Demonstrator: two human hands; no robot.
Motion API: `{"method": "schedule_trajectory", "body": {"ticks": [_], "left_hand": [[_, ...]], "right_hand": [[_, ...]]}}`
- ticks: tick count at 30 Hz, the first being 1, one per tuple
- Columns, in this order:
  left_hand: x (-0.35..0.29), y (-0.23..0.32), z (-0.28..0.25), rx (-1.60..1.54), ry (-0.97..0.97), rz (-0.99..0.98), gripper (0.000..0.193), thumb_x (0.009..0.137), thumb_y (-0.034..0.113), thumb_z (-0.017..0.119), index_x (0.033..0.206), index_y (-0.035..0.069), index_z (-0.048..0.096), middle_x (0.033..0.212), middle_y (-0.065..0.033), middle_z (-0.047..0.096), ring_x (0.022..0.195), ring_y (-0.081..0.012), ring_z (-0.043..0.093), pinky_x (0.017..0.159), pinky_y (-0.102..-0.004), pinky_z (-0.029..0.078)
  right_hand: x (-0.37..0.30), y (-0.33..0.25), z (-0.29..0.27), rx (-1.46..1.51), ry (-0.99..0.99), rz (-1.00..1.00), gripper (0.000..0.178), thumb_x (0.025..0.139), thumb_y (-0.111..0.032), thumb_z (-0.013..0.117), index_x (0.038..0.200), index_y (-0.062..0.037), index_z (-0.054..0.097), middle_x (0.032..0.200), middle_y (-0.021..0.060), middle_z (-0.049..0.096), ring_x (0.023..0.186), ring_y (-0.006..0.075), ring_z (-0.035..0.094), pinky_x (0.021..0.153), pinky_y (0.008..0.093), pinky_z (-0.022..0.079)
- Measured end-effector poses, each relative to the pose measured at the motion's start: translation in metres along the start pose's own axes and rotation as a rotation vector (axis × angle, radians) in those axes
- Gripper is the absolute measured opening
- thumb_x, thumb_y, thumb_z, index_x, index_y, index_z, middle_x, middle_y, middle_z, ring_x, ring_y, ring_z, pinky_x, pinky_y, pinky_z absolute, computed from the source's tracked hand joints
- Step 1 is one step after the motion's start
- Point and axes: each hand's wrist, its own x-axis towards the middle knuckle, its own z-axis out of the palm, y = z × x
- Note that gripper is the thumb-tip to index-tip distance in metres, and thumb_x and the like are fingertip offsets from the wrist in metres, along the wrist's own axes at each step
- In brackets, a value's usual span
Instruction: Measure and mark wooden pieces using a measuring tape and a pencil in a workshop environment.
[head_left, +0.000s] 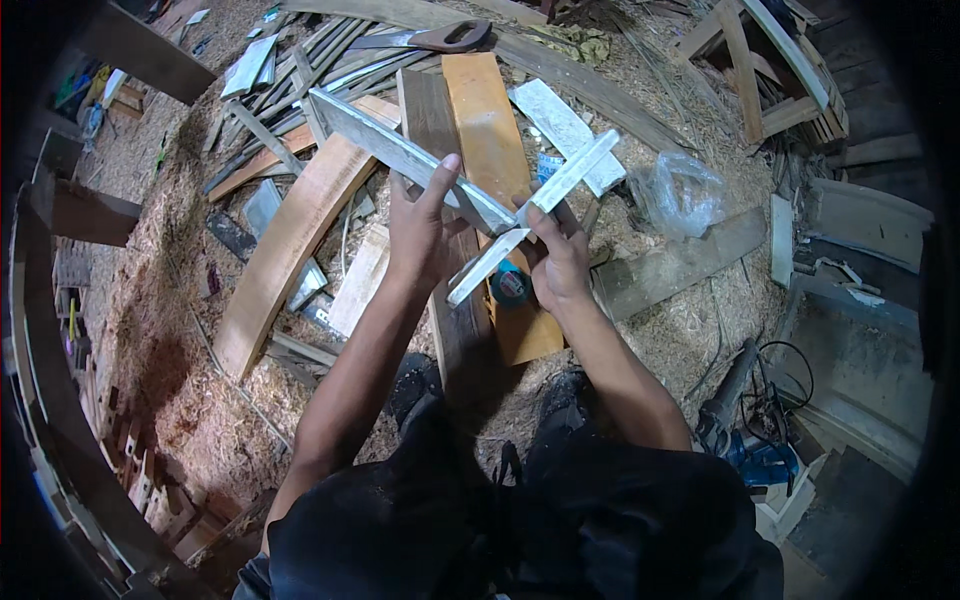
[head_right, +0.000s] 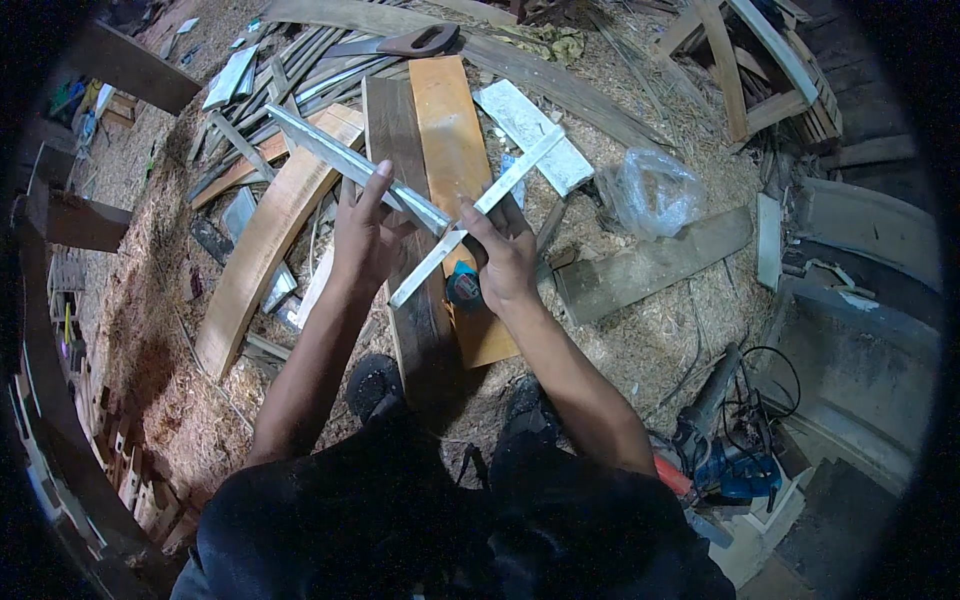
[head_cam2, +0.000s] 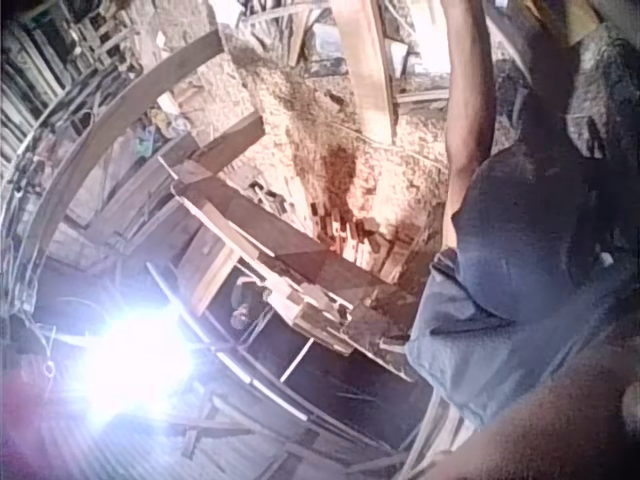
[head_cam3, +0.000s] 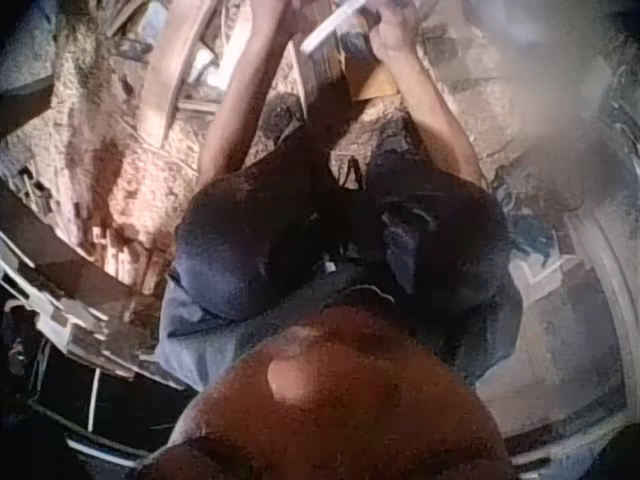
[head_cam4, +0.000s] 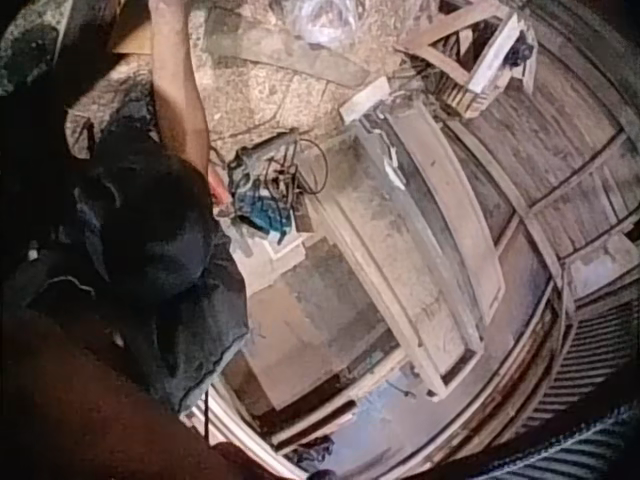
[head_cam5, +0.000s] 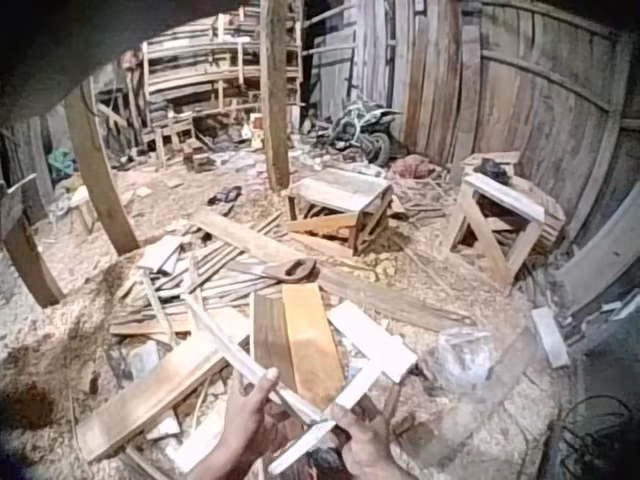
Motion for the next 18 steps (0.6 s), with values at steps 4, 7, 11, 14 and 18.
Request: {"method": "schedule_trajectory", "body": {"ticks": [4,7,11,14,18], "left_hand": [[0.006,-0.010,-0.010,-0.040,-0.050,0.012,0.073,0.088,0.028,0.073,0.143,0.008,0.029,0.126,-0.0149,0.048,0.121,-0.0291,0.052,0.089,-0.0578,0.051],[0.010,-0.014,-0.011,-0.065,-0.082,0.027,0.074,0.089,0.025,0.073,0.145,0.008,0.028,0.124,-0.0137,0.049,0.119,-0.0266,0.051,0.091,-0.0563,0.050],[0.007,-0.012,-0.007,-0.042,-0.062,0.035,0.054,0.091,0.025,0.069,0.130,0.006,0.038,0.121,-0.0120,0.047,0.117,-0.0282,0.053,0.091,-0.0536,0.052],[0.009,-0.013,-0.007,-0.037,-0.057,0.029,0.053,0.091,0.026,0.069,0.129,0.006,0.038,0.121,-0.0127,0.046,0.118,-0.0288,0.052,0.092,-0.0527,0.052],[0.011,-0.014,-0.008,-0.032,-0.064,0.054,0.051,0.090,0.027,0.070,0.124,0.005,0.040,0.119,-0.0128,0.046,0.119,-0.0291,0.052,0.091,-0.0532,0.052]], "right_hand": [[0.002,0.000,-0.003,-0.114,-0.009,-0.020,0.056,0.089,-0.020,0.074,0.137,-0.0036,0.051,0.120,0.0110,0.063,0.105,0.0182,0.062,0.091,0.0343,0.055],[0.002,-0.001,-0.005,-0.105,0.021,0.018,0.057,0.089,-0.021,0.073,0.136,-0.0003,0.050,0.119,0.0126,0.063,0.103,0.0188,0.063,0.088,0.0338,0.055],[0.003,0.001,-0.005,-0.112,0.029,0.011,0.058,0.089,-0.022,0.074,0.136,0.0024,0.050,0.118,0.0139,0.064,0.101,0.0191,0.064,0.088,0.0336,0.056],[0.003,0.001,-0.005,-0.112,0.012,0.008,0.059,0.088,-0.025,0.074,0.135,0.0026,0.051,0.116,0.0136,0.064,0.101,0.0190,0.064,0.088,0.0331,0.055],[0.002,0.001,-0.004,-0.037,0.012,0.075,0.053,0.087,-0.016,0.076,0.131,0.0027,0.052,0.114,0.0084,0.065,0.107,0.0154,0.062,0.092,0.0304,0.051]]}}
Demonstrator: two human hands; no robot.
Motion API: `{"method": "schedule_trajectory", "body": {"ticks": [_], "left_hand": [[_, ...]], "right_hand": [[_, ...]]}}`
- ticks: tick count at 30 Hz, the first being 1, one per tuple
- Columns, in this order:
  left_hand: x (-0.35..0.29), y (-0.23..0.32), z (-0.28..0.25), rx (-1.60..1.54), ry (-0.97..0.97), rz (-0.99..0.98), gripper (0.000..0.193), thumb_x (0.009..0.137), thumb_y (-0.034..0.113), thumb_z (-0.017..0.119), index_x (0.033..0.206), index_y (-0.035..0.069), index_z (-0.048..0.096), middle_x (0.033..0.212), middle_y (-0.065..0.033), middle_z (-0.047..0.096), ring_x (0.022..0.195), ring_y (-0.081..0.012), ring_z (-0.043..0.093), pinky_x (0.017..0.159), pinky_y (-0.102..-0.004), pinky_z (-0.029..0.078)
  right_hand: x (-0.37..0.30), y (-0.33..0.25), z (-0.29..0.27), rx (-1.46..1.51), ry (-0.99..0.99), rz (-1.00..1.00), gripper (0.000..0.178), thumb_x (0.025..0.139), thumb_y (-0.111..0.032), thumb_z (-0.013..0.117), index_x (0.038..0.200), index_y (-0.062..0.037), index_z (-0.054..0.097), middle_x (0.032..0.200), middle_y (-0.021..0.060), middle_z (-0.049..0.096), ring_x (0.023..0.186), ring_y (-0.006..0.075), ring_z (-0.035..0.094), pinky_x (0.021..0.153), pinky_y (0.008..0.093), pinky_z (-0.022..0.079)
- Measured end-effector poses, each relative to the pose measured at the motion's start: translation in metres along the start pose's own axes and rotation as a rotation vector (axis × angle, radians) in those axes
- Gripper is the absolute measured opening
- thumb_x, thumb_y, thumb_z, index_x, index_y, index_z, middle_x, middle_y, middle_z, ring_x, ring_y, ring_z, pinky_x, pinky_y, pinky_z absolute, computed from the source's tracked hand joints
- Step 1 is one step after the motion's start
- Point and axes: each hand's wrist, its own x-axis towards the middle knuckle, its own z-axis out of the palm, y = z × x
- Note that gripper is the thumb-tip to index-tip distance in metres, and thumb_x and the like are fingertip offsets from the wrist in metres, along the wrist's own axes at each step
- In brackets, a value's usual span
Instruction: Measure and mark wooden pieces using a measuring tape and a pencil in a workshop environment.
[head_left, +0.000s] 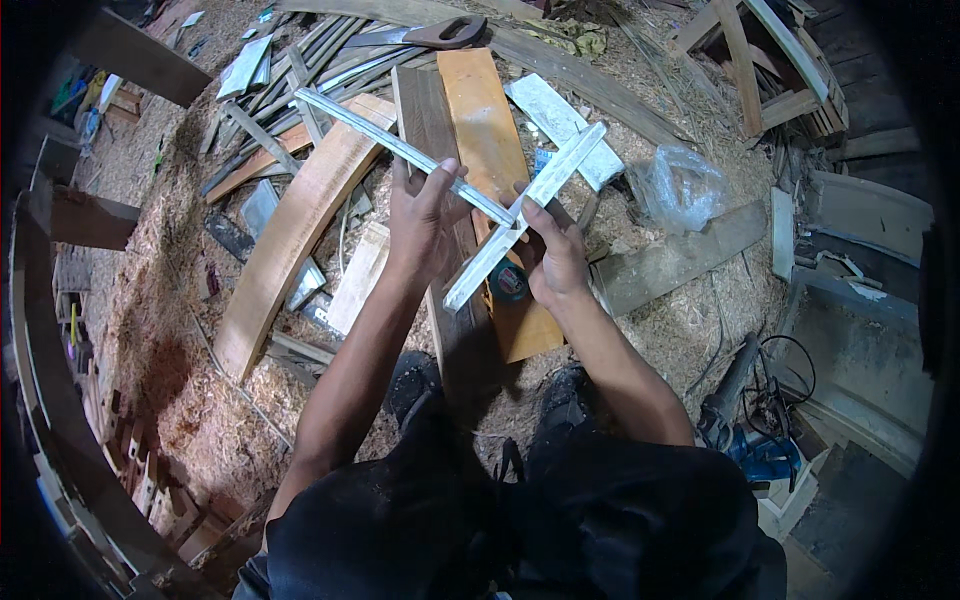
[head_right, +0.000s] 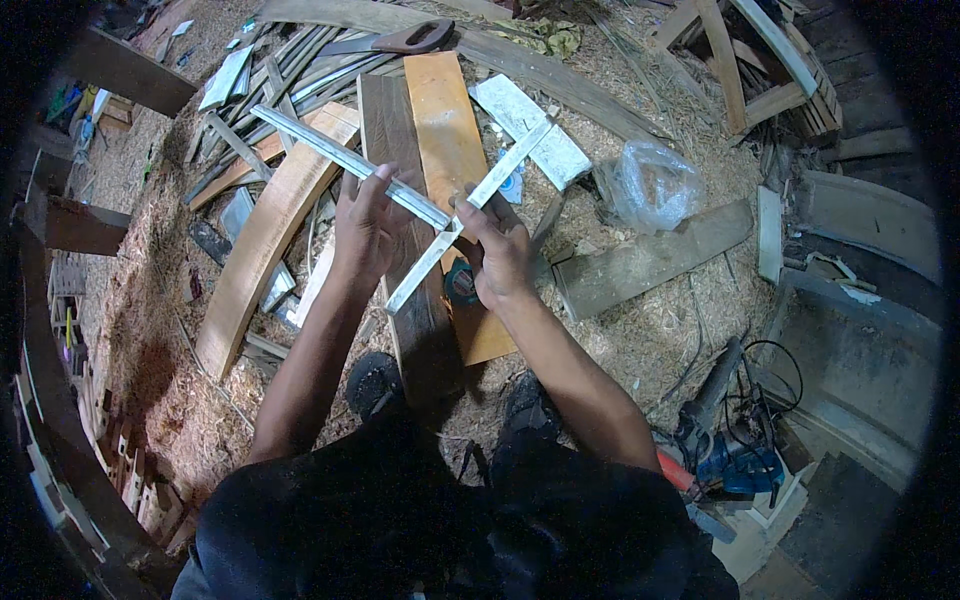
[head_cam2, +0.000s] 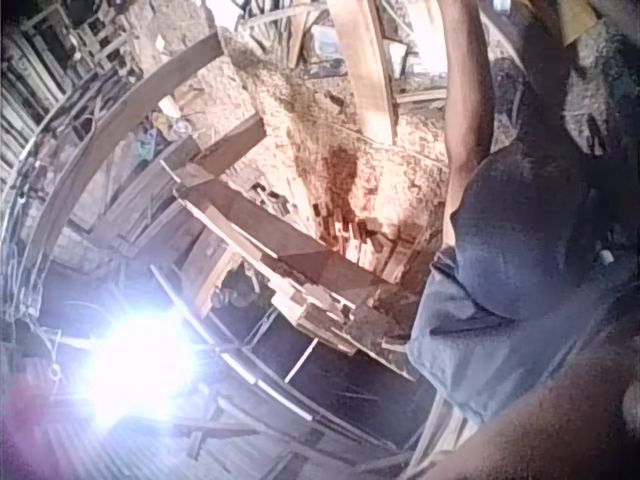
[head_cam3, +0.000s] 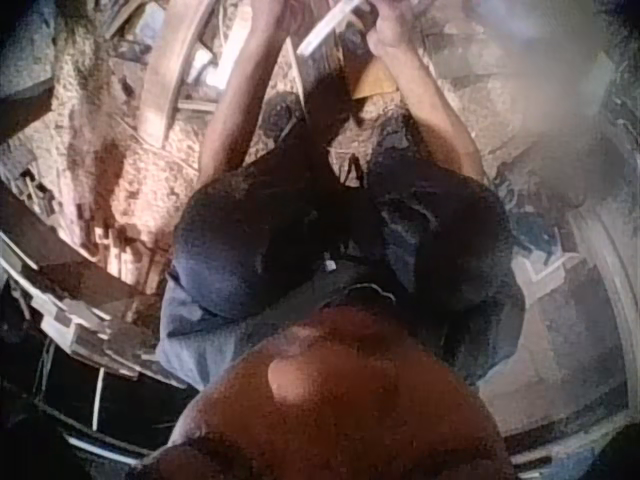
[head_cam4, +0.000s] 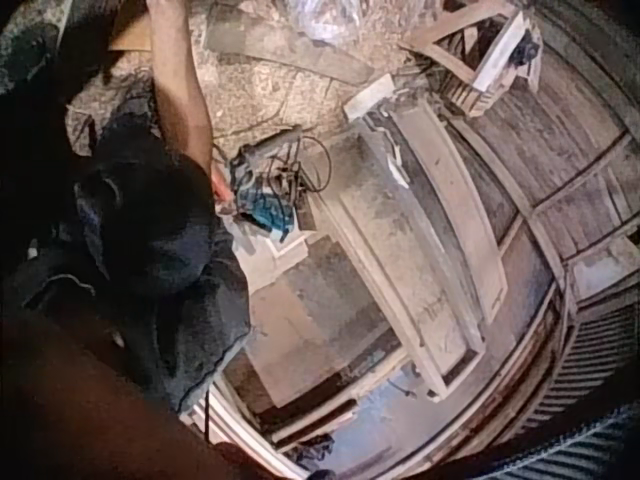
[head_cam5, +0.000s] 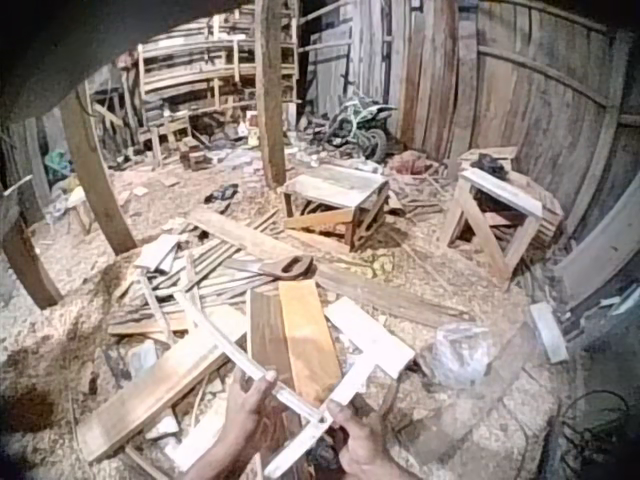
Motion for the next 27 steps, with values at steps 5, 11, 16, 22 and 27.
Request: {"method": "schedule_trajectory", "body": {"ticks": [5,11,16,22,27], "left_hand": [[0.001,-0.004,0.002,-0.007,-0.012,0.016,0.047,0.090,0.026,0.070,0.121,0.004,0.041,0.115,-0.0120,0.048,0.117,-0.0284,0.054,0.088,-0.0520,0.054],[0.003,-0.009,-0.003,0.021,-0.003,0.024,0.046,0.091,0.022,0.069,0.121,0.003,0.039,0.106,-0.0107,0.052,0.106,-0.0261,0.060,0.083,-0.0505,0.058],[0.000,-0.011,0.001,0.015,-0.009,0.031,0.050,0.091,0.021,0.069,0.125,0.005,0.036,0.110,-0.0131,0.050,0.104,-0.0268,0.062,0.080,-0.0540,0.060],[0.001,-0.013,0.002,-0.025,-0.045,0.008,0.055,0.090,0.020,0.071,0.129,0.007,0.034,0.114,-0.0130,0.048,0.107,-0.0257,0.058,0.082,-0.0558,0.058],[0.002,-0.012,0.001,-0.021,-0.042,-0.010,0.051,0.090,0.020,0.071,0.126,0.007,0.036,0.116,-0.0128,0.048,0.109,-0.0253,0.057,0.083,-0.0561,0.058]], "right_hand": [[0.001,0.002,-0.003,-0.049,0.007,-0.027,0.060,0.089,-0.027,0.074,0.136,0.0026,0.050,0.116,0.0141,0.066,0.101,0.0182,0.064,0.087,0.0308,0.054],[0.002,0.003,-0.005,0.017,-0.013,-0.033,0.055,0.087,-0.018,0.076,0.131,0.0030,0.052,0.115,0.0115,0.065,0.103,0.0181,0.065,0.087,0.0345,0.057],[0.003,0.004,-0.006,0.030,-0.006,-0.058,0.056,0.088,-0.018,0.075,0.133,0.0025,0.050,0.116,0.0116,0.065,0.103,0.0178,0.065,0.087,0.0346,0.058],[0.004,0.002,-0.007,-0.025,0.018,-0.060,0.056,0.091,-0.025,0.071,0.136,0.0020,0.051,0.116,0.0122,0.063,0.106,0.0196,0.064,0.091,0.0318,0.054],[0.003,0.000,-0.007,-0.053,0.005,-0.060,0.055,0.091,-0.023,0.071,0.136,0.0012,0.051,0.118,0.0121,0.063,0.109,0.0194,0.062,0.093,0.0320,0.053]]}}
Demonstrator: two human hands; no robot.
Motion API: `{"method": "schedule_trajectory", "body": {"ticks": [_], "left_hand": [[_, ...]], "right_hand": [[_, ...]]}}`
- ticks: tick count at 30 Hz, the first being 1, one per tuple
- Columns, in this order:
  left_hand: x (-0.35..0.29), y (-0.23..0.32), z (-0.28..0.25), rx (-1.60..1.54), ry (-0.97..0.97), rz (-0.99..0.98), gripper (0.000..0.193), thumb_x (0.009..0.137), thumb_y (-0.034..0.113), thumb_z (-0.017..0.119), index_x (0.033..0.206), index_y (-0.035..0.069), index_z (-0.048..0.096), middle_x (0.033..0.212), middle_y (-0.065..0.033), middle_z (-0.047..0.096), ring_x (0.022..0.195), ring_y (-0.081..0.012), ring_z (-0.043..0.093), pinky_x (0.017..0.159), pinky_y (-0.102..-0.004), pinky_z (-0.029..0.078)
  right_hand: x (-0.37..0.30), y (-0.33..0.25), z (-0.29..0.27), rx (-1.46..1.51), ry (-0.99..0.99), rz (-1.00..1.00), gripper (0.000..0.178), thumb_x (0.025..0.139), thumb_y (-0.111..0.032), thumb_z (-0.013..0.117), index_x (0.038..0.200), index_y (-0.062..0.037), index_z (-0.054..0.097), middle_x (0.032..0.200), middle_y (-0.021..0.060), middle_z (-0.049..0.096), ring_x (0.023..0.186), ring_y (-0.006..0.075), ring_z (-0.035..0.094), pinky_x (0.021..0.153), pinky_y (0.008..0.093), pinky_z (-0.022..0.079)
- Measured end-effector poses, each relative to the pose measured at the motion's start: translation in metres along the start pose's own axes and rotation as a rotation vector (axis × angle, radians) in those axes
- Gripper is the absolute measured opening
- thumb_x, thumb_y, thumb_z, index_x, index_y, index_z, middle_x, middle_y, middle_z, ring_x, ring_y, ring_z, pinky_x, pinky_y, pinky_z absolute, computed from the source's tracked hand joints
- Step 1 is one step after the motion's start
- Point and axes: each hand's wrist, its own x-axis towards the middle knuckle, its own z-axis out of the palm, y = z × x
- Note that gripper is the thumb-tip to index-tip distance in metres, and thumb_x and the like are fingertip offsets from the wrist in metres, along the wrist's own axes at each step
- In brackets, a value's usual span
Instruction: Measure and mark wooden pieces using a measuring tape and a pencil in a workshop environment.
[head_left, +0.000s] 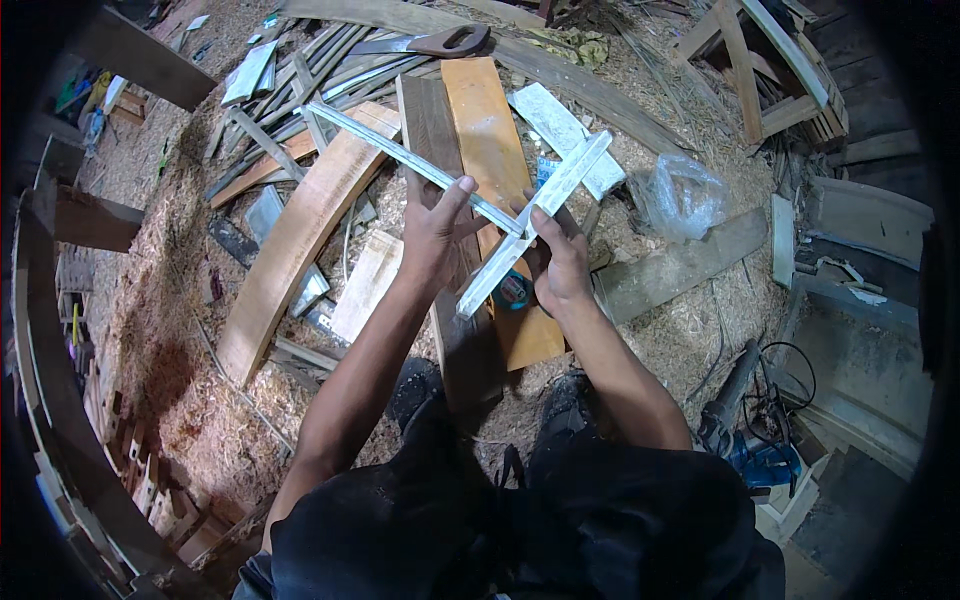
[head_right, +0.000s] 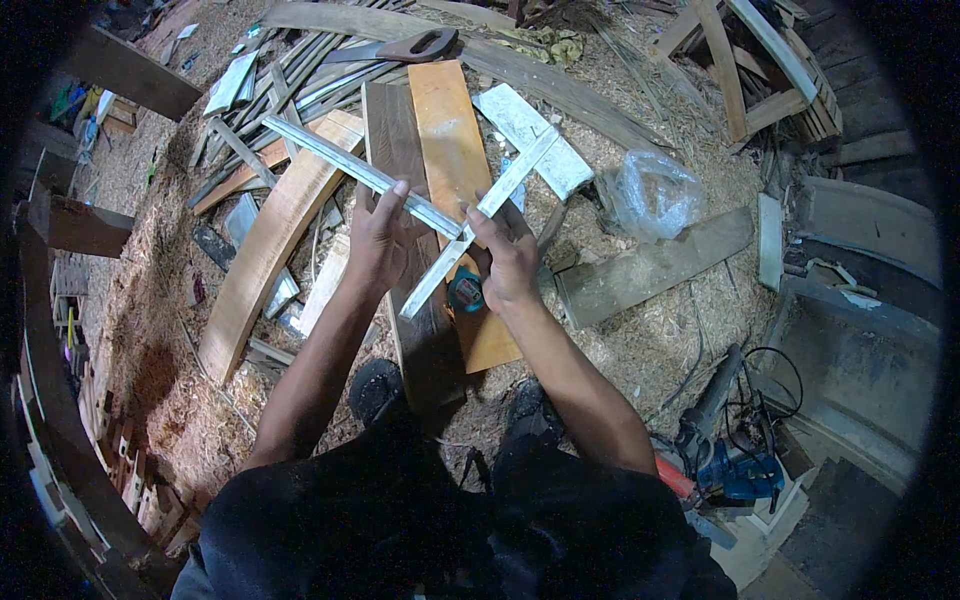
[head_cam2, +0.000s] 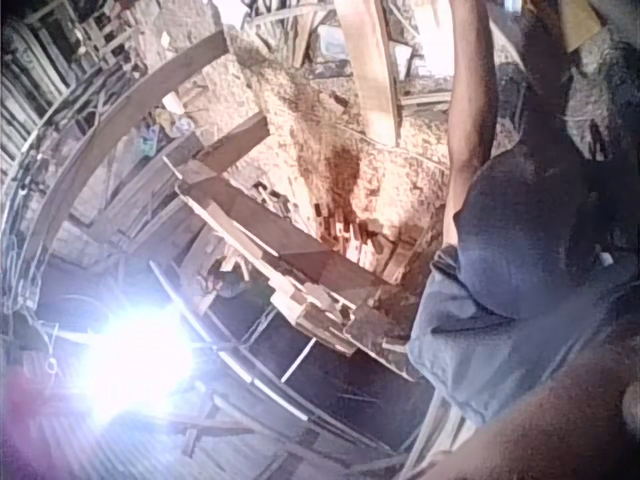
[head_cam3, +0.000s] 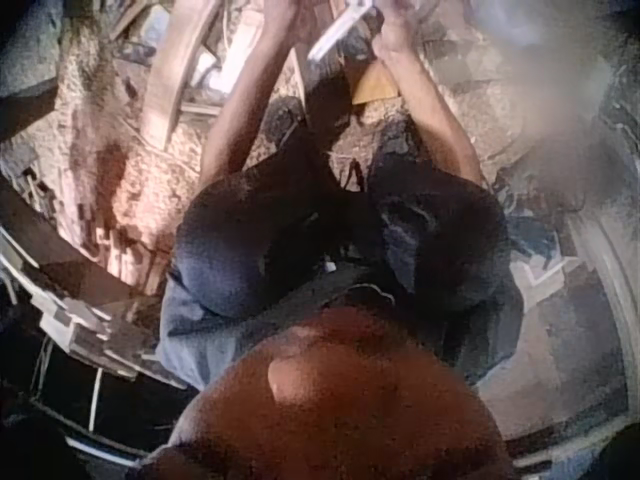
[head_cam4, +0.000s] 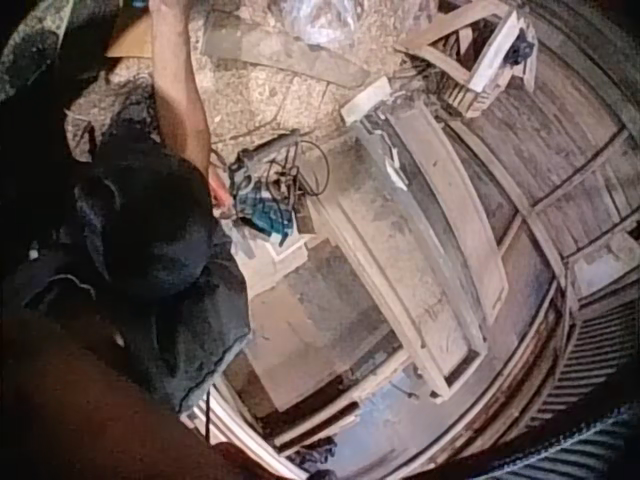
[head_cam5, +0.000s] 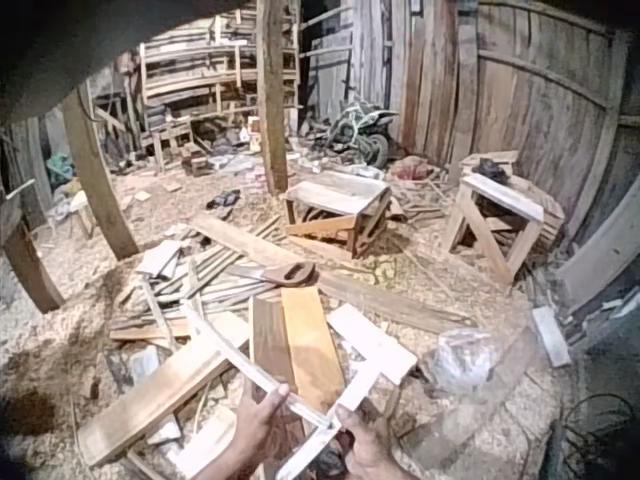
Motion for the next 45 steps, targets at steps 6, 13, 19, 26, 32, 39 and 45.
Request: {"method": "schedule_trajectory", "body": {"ticks": [6,13,19,26,32,39,45], "left_hand": [[0.003,-0.007,-0.005,0.024,-0.039,-0.023,0.049,0.091,0.020,0.070,0.126,0.006,0.038,0.118,-0.0142,0.052,0.111,-0.0259,0.057,0.085,-0.0546,0.057],[0.002,-0.007,-0.001,0.031,0.007,-0.012,0.046,0.091,0.020,0.070,0.124,0.004,0.041,0.119,-0.0144,0.054,0.109,-0.0253,0.058,0.083,-0.0514,0.057],[0.003,-0.003,0.002,0.089,0.003,-0.043,0.046,0.090,0.021,0.072,0.122,0.005,0.043,0.117,-0.0128,0.054,0.107,-0.0239,0.059,0.080,-0.0443,0.058],[-0.006,0.005,0.018,0.102,0.053,0.064,0.047,0.088,0.016,0.074,0.122,0.006,0.044,0.113,-0.0112,0.058,0.106,-0.0226,0.061,0.082,-0.0426,0.059],[-0.006,0.004,0.015,0.122,-0.003,0.099,0.051,0.087,0.016,0.075,0.126,0.006,0.043,0.115,-0.0124,0.059,0.109,-0.0232,0.061,0.084,-0.0423,0.059],[-0.005,0.000,0.010,0.112,-0.016,0.122,0.049,0.089,0.014,0.073,0.127,0.006,0.043,0.118,-0.0142,0.059,0.112,-0.0248,0.061,0.084,-0.0422,0.060],[-0.007,0.001,0.013,0.117,0.012,0.104,0.048,0.089,0.014,0.072,0.126,0.006,0.043,0.117,-0.0144,0.058,0.114,-0.0251,0.060,0.084,-0.0425,0.060]], "right_hand": [[-0.001,-0.005,-0.001,-0.002,-0.029,-0.073,0.056,0.090,-0.021,0.071,0.137,0.0013,0.051,0.125,0.0110,0.061,0.117,0.0210,0.058,0.101,0.0355,0.047],[0.004,-0.006,-0.005,-0.057,-0.024,-0.123,0.057,0.088,-0.020,0.071,0.137,0.0011,0.051,0.130,0.0103,0.060,0.121,0.0216,0.057,0.103,0.0360,0.046],[0.007,-0.006,-0.009,0.008,-0.032,-0.083,0.056,0.088,-0.017,0.072,0.137,0.0007,0.051,0.124,0.0113,0.062,0.114,0.0178,0.059,0.097,0.0330,0.049],[0.008,-0.009,-0.011,0.039,-0.137,-0.069,0.069,0.087,-0.028,0.073,0.143,0.0006,0.044,0.132,0.0135,0.058,0.122,0.0201,0.055,0.103,0.0353,0.046],[0.007,-0.012,-0.008,0.038,-0.130,-0.164,0.074,0.086,-0.027,0.072,0.146,0.0012,0.040,0.140,0.0124,0.051,0.130,0.0263,0.050,0.110,0.0415,0.041],[0.009,-0.017,-0.008,0.056,-0.126,-0.152,0.074,0.085,-0.028,0.074,0.144,0.0016,0.041,0.137,0.0134,0.052,0.129,0.0247,0.051,0.107,0.0395,0.044],[0.011,-0.014,-0.012,0.011,-0.157,-0.154,0.073,0.086,-0.026,0.073,0.146,0.0008,0.039,0.135,0.0140,0.054,0.127,0.0229,0.052,0.105,0.0392,0.047]]}}
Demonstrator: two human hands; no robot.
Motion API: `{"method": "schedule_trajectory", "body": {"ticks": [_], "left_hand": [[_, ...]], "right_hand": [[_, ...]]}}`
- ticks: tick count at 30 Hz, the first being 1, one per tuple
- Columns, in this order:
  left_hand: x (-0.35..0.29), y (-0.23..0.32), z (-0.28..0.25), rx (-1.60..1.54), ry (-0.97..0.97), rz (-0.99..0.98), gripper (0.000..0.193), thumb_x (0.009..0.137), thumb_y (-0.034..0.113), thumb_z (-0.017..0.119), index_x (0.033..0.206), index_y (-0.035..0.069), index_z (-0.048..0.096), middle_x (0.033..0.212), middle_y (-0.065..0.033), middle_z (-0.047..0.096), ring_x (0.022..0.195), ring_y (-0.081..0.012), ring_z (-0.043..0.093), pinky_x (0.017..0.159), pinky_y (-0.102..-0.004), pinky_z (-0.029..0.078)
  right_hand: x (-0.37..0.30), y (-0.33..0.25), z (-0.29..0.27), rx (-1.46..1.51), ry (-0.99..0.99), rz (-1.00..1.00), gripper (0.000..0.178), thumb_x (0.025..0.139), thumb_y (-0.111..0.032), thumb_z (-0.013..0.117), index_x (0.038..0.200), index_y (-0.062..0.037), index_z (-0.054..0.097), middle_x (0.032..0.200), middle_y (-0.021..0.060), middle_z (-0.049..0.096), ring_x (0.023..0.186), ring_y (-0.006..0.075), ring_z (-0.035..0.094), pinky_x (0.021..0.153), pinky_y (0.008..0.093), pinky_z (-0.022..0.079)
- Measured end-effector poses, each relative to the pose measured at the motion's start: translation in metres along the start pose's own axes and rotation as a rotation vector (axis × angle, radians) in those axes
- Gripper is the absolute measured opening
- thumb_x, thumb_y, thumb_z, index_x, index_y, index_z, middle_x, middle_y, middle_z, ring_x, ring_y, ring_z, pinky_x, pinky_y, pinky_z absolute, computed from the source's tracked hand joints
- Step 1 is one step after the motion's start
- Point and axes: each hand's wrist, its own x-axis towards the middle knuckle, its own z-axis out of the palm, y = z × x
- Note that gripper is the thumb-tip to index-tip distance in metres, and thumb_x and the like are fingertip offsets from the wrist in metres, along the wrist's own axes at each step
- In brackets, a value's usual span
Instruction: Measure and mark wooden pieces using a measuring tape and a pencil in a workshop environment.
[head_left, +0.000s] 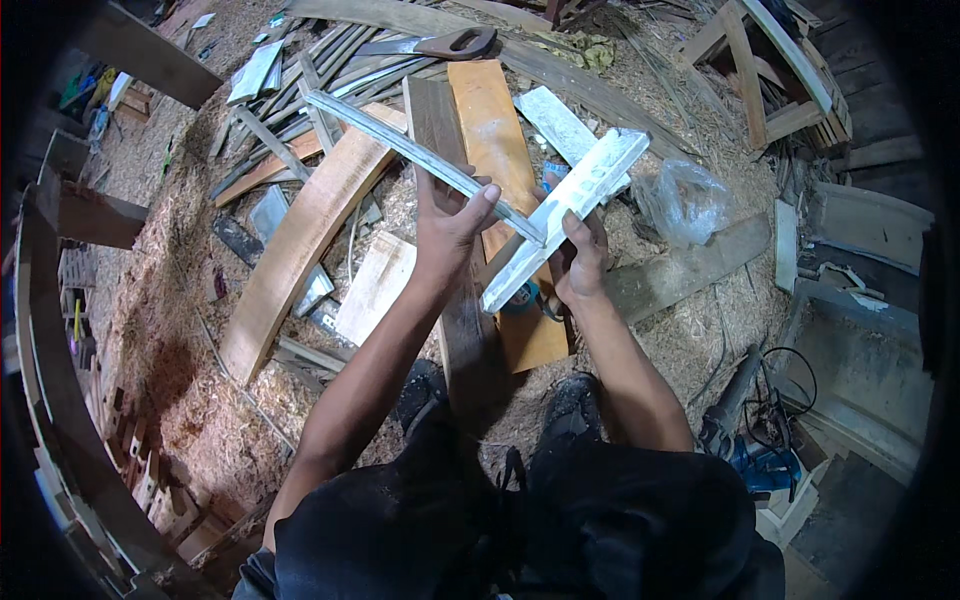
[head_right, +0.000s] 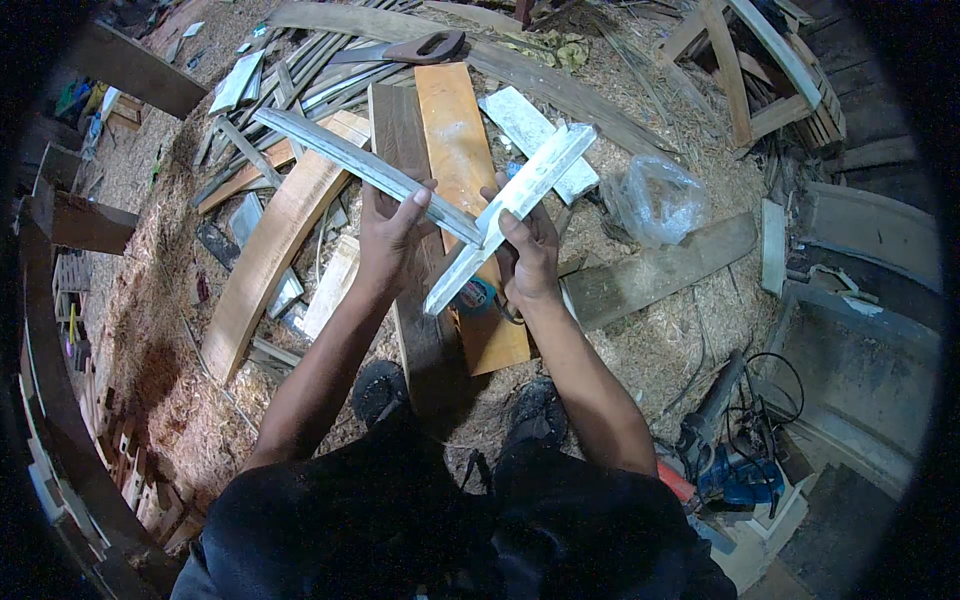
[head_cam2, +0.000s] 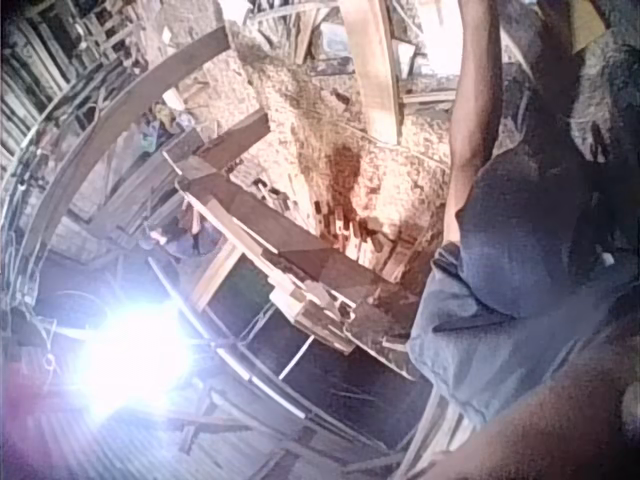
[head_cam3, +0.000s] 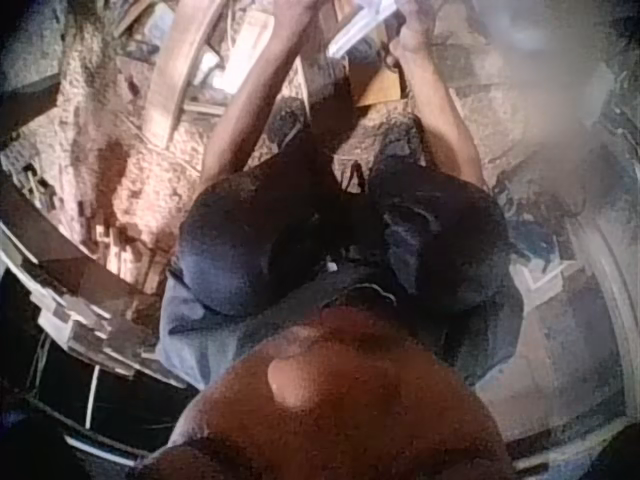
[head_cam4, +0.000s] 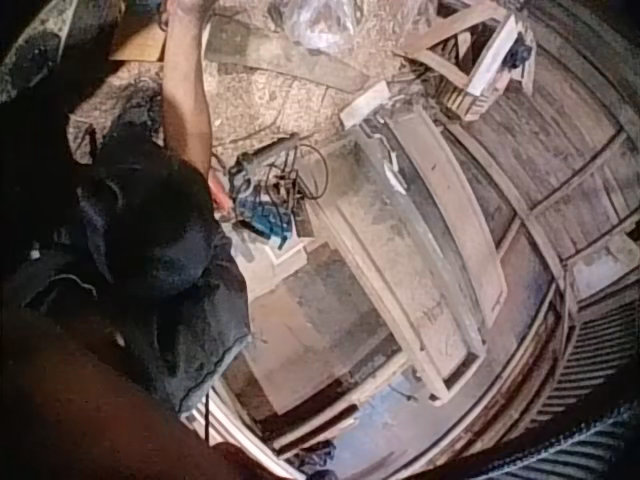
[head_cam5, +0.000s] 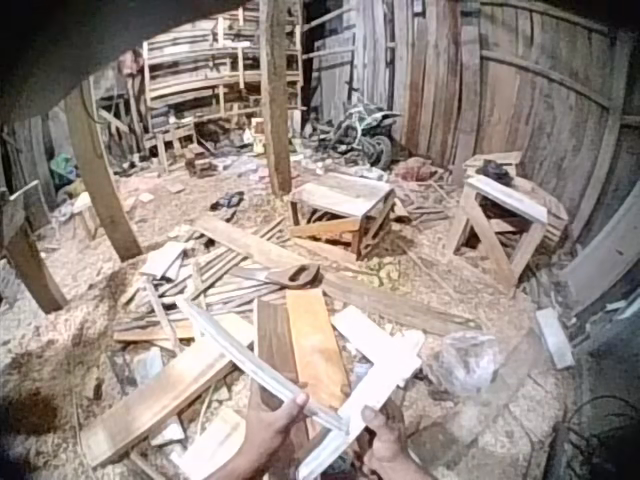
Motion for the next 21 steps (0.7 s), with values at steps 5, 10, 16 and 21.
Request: {"method": "schedule_trajectory", "body": {"ticks": [5,10,16,21], "left_hand": [[-0.0003,0.0011,-0.0008,-0.009,0.008,0.007,0.046,0.089,0.014,0.073,0.125,0.005,0.044,0.118,-0.0145,0.058,0.113,-0.0249,0.061,0.084,-0.0419,0.060],[0.0000,0.0016,-0.0003,0.024,0.001,0.011,0.046,0.089,0.015,0.072,0.125,0.005,0.045,0.117,-0.0144,0.059,0.113,-0.0251,0.061,0.083,-0.0414,0.060],[-0.0004,0.0012,-0.0013,0.030,0.002,0.005,0.046,0.090,0.016,0.072,0.125,0.005,0.045,0.117,-0.0142,0.059,0.113,-0.0253,0.061,0.083,-0.0429,0.060],[0.0027,0.0010,-0.0003,-0.001,0.005,0.023,0.047,0.090,0.015,0.071,0.127,0.006,0.043,0.119,-0.0139,0.057,0.114,-0.0255,0.061,0.082,-0.0435,0.060]], "right_hand": [[-0.0002,0.0003,0.0051,0.034,0.001,-0.025,0.072,0.086,-0.024,0.072,0.146,-0.0005,0.039,0.134,0.0149,0.056,0.125,0.0219,0.054,0.103,0.0373,0.049],[0.0000,-0.0020,0.0024,0.021,-0.017,-0.017,0.073,0.086,-0.025,0.072,0.146,-0.0007,0.039,0.134,0.0147,0.055,0.126,0.0219,0.053,0.103,0.0369,0.049],[-0.0006,-0.0028,0.0057,0.010,0.001,-0.033,0.073,0.085,-0.026,0.073,0.145,-0.0002,0.040,0.135,0.0153,0.054,0.127,0.0226,0.052,0.105,0.0376,0.047],[-0.0025,-0.0016,0.0085,-0.004,-0.008,-0.012,0.074,0.084,-0.026,0.074,0.145,0.0000,0.040,0.135,0.0155,0.054,0.129,0.0234,0.050,0.107,0.0376,0.044]]}}
